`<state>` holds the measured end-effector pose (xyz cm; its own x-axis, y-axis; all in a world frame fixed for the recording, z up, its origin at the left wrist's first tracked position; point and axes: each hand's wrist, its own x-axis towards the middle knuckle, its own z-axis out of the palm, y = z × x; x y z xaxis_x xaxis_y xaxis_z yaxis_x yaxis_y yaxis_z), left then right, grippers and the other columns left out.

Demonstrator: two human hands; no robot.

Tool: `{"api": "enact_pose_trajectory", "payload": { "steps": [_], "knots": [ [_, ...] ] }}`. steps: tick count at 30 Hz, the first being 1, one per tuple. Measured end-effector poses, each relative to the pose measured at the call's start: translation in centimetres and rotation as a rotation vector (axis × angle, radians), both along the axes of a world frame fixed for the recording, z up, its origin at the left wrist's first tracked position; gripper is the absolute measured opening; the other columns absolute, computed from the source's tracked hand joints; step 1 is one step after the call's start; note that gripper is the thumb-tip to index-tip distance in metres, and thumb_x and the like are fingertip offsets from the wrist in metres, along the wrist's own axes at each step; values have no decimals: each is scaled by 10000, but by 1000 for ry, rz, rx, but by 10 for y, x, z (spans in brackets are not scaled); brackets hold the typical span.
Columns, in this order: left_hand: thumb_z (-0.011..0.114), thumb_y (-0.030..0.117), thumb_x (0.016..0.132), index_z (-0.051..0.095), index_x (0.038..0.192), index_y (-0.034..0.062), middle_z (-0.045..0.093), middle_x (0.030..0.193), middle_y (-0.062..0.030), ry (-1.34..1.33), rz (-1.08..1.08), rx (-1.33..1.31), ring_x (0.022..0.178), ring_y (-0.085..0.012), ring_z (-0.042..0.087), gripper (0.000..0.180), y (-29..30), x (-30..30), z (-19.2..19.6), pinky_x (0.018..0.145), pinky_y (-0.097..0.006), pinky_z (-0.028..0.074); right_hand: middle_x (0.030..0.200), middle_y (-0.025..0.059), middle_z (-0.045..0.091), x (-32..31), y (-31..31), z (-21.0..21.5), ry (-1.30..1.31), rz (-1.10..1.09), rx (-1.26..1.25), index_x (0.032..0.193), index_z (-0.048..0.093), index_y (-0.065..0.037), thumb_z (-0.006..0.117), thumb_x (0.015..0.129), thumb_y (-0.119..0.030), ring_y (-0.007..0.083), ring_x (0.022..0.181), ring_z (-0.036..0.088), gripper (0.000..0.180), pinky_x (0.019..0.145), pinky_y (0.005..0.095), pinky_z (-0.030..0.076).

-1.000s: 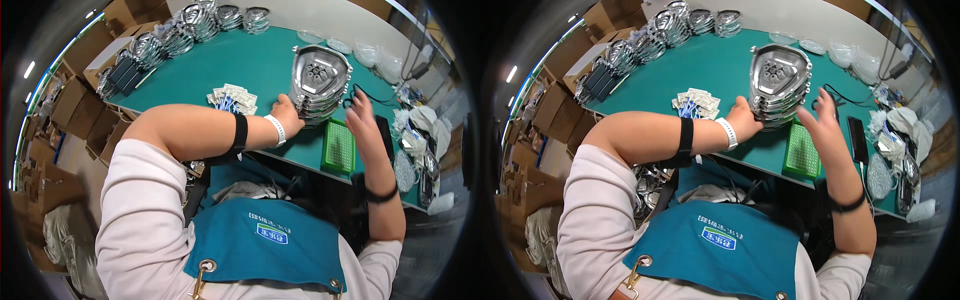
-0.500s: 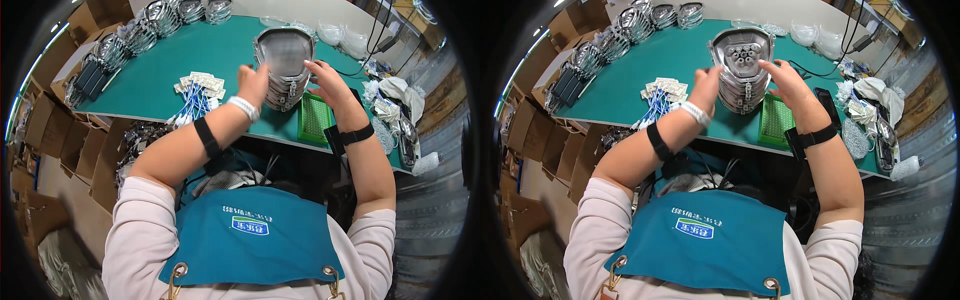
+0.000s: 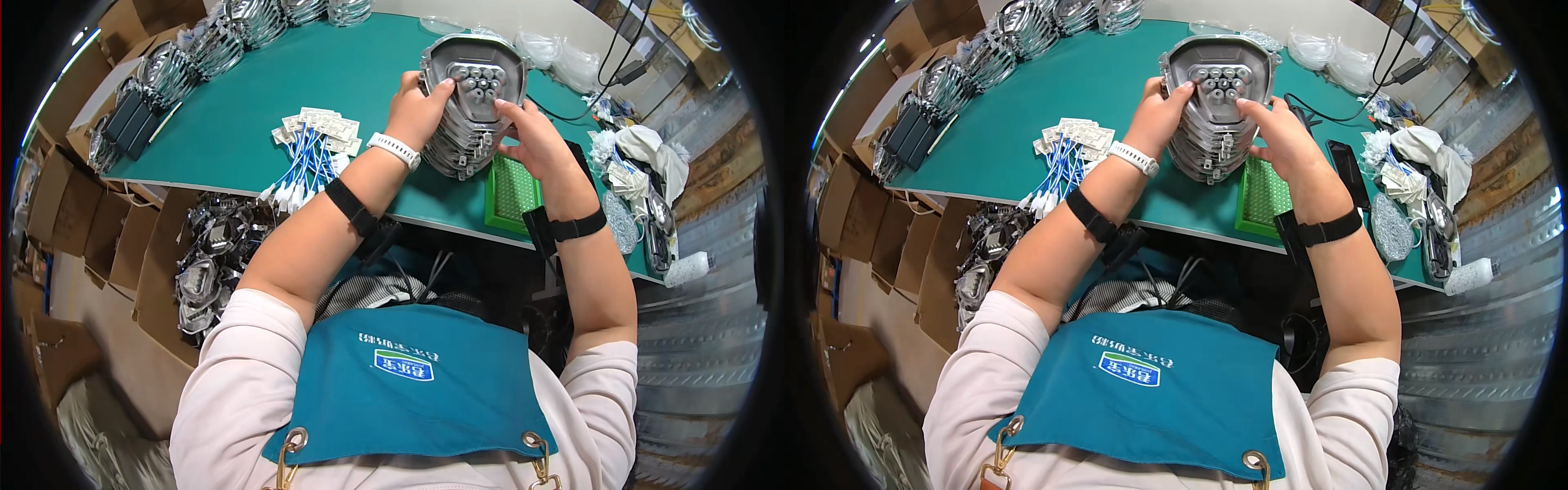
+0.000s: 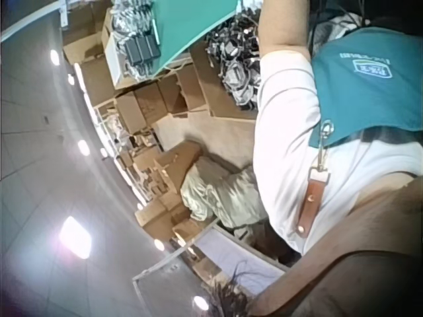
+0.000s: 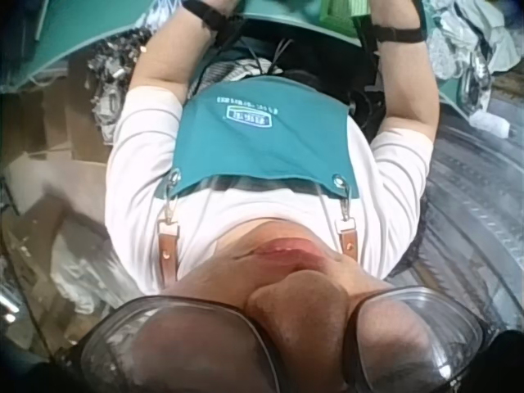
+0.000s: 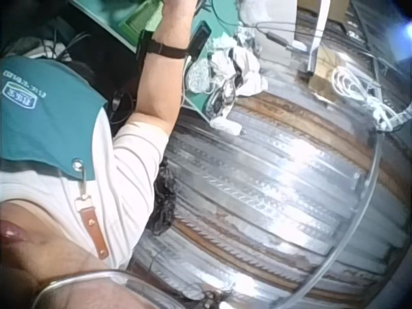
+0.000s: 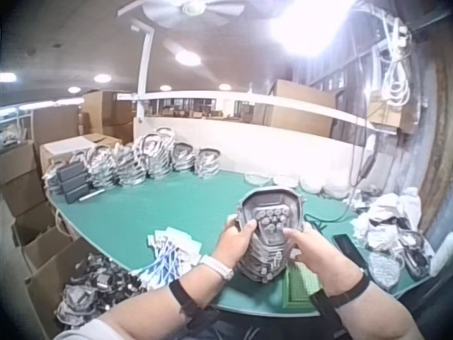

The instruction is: Assembling LED light components by inserting circuit boards into housings and securing them with an electric screwdriver.

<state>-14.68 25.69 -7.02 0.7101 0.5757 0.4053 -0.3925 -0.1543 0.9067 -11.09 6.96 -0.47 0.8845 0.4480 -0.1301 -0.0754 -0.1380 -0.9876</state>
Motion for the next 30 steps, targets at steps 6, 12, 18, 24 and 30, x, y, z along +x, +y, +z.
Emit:
{"api": "enact_pose_trajectory", "payload": {
  "steps": [6,12,18,24,30],
  "knots": [
    [699,371,789,492,1104,-40,598,1068,-244,-46,64,202,1011,-340,587,558,3,-11,4,878,-386,466,1306,177,460,-10,-2,7,-91,83,-29,1279,460,34,621,859,-321,256,1223,400,572,984,428,348],
    [692,245,820,417,1135,-71,563,1059,-209,-264,64,181,962,-283,579,524,-12,-29,34,853,-359,469,1202,122,548,-6,-11,1,-396,15,-180,1188,546,15,641,862,-321,232,1174,457,478,1006,334,337],
    [629,182,896,389,1181,-61,588,1050,-159,-261,-270,-351,911,-183,606,445,-35,-65,79,776,-281,509,1203,125,585,-46,-18,20,-41,181,551,1248,500,10,548,920,-186,209,1069,592,385,941,386,478],
    [634,205,856,199,1326,-51,515,1178,-191,-170,-742,-525,1065,-241,555,689,-39,-103,91,991,-382,423,1126,142,643,-79,-50,22,244,247,889,1208,521,33,495,928,-198,244,1015,648,364,895,407,537],
    [663,166,721,404,1320,58,412,1373,-203,-4,-296,909,1303,-338,382,662,-35,-100,31,1048,-468,323,1189,101,619,-103,-67,27,125,100,1041,1226,513,-6,502,934,-216,232,1083,609,360,961,396,488]
  ]
}}
